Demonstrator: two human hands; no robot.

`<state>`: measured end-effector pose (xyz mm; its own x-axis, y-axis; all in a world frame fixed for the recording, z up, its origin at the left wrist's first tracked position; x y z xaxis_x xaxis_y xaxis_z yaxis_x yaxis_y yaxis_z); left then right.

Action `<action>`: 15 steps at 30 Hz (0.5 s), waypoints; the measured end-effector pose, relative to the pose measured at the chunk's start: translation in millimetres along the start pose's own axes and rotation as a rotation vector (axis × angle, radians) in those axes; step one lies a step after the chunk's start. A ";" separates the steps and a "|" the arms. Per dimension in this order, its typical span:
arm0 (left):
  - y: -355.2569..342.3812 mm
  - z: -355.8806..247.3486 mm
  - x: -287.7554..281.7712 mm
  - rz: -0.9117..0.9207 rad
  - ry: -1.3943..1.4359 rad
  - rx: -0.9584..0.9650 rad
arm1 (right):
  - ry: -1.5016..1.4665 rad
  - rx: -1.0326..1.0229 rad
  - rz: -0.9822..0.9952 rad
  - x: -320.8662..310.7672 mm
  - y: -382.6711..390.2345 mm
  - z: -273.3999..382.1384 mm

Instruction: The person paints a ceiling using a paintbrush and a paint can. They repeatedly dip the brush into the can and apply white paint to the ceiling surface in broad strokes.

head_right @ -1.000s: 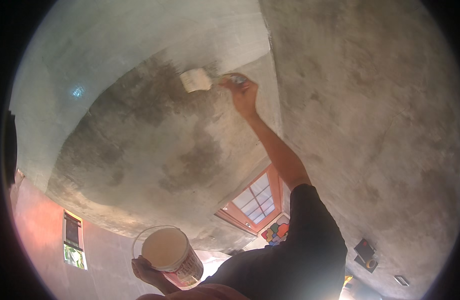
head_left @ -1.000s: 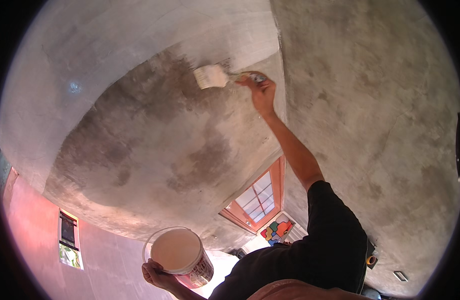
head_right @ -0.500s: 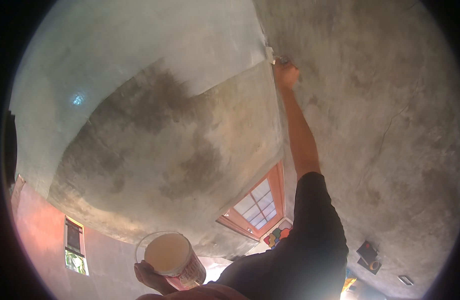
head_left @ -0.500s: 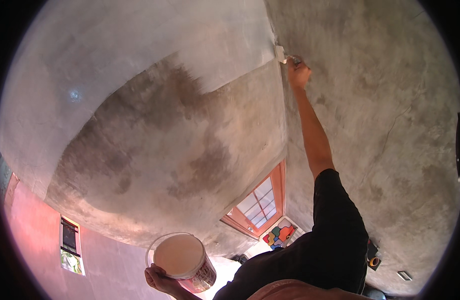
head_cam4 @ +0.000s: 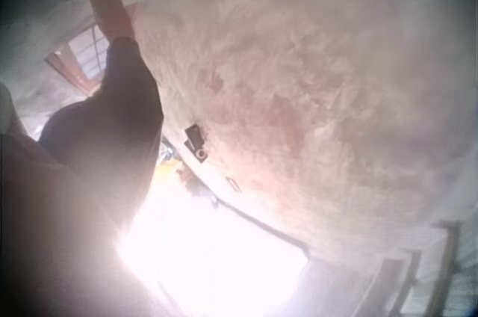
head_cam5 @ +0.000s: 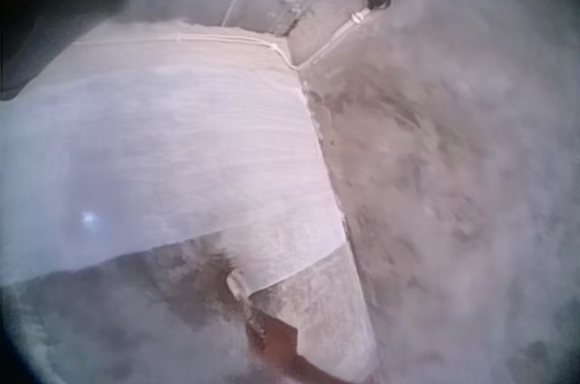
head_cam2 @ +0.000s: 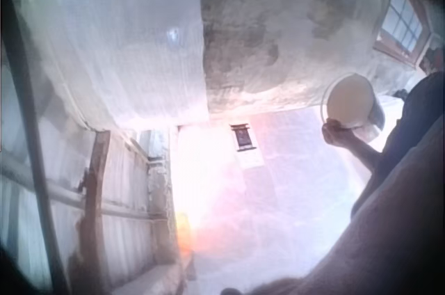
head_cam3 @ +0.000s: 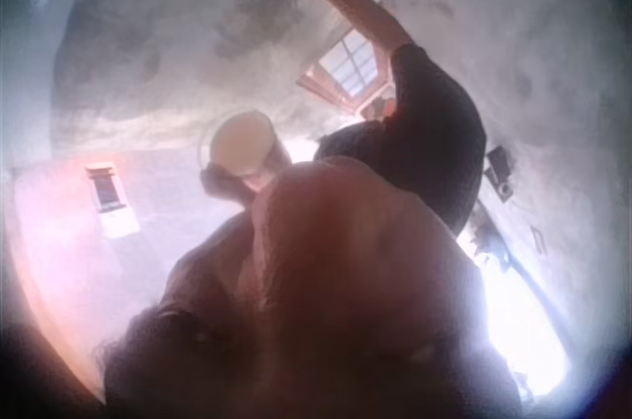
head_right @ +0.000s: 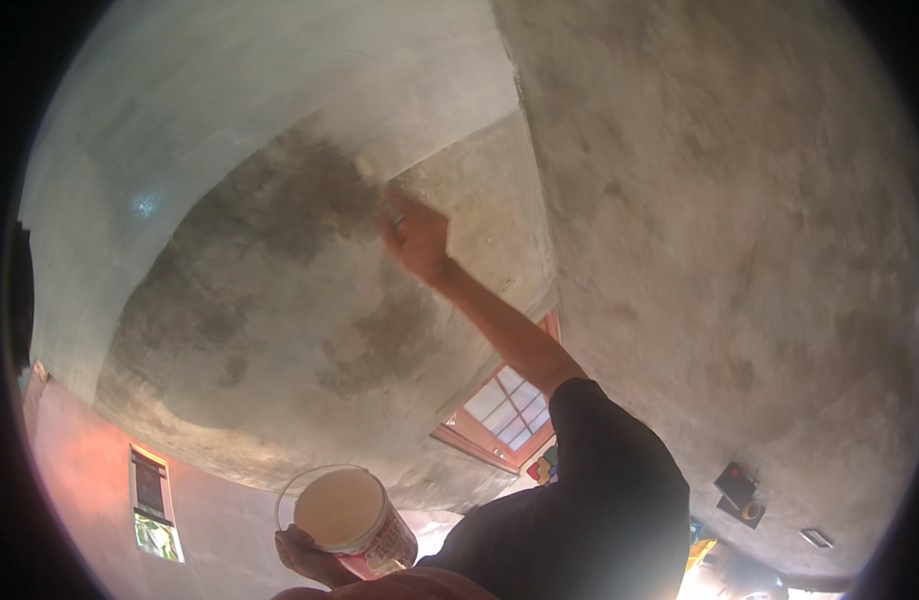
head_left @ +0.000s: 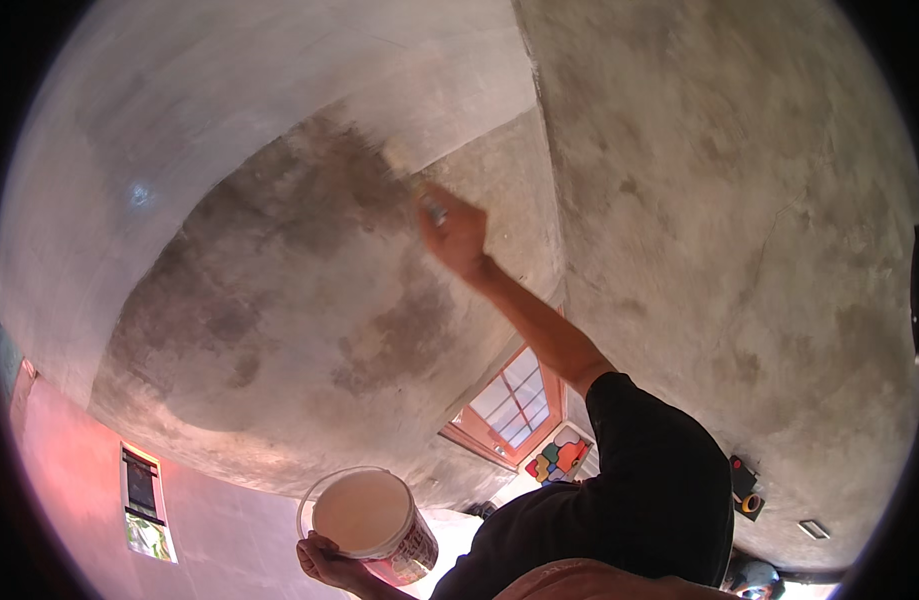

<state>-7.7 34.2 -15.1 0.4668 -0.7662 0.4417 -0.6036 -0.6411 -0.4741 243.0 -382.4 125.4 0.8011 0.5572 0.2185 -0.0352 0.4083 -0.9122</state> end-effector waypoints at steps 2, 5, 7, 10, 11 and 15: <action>-3.8 2.9 -4.0 0.044 0.011 0.013 | -0.064 -0.012 0.081 3.7 16.9 39.0; -7.0 1.6 -2.9 0.039 -0.035 -0.020 | -0.371 0.141 0.256 -8.3 29.9 84.8; -9.6 2.0 -1.5 0.080 -0.011 0.003 | -0.530 0.238 0.366 -17.8 33.4 109.9; -12.9 8.0 -2.9 0.127 0.010 0.032 | -0.659 0.335 0.561 -46.8 33.8 134.0; -10.3 4.7 -0.4 0.131 0.006 0.040 | -0.732 0.369 0.630 -52.8 36.8 138.8; -5.2 1.2 7.8 0.028 -0.076 0.014 | -0.938 0.610 0.995 -59.4 54.4 149.1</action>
<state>-0.1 31.5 -10.0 0.4982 -0.7845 0.3693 -0.6079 -0.6197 -0.4964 104.5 -285.5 114.5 -0.3566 0.9336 -0.0354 -0.7479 -0.3080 -0.5881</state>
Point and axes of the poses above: each hand's wrist, its own y-axis away from the middle knuckle, its own x-axis out of the palm, z = x × y, the point moved 2 cm from there along -y, towards the middle knuckle, and after that the axes turned 5 degrees about x, right-handed, at the moved point
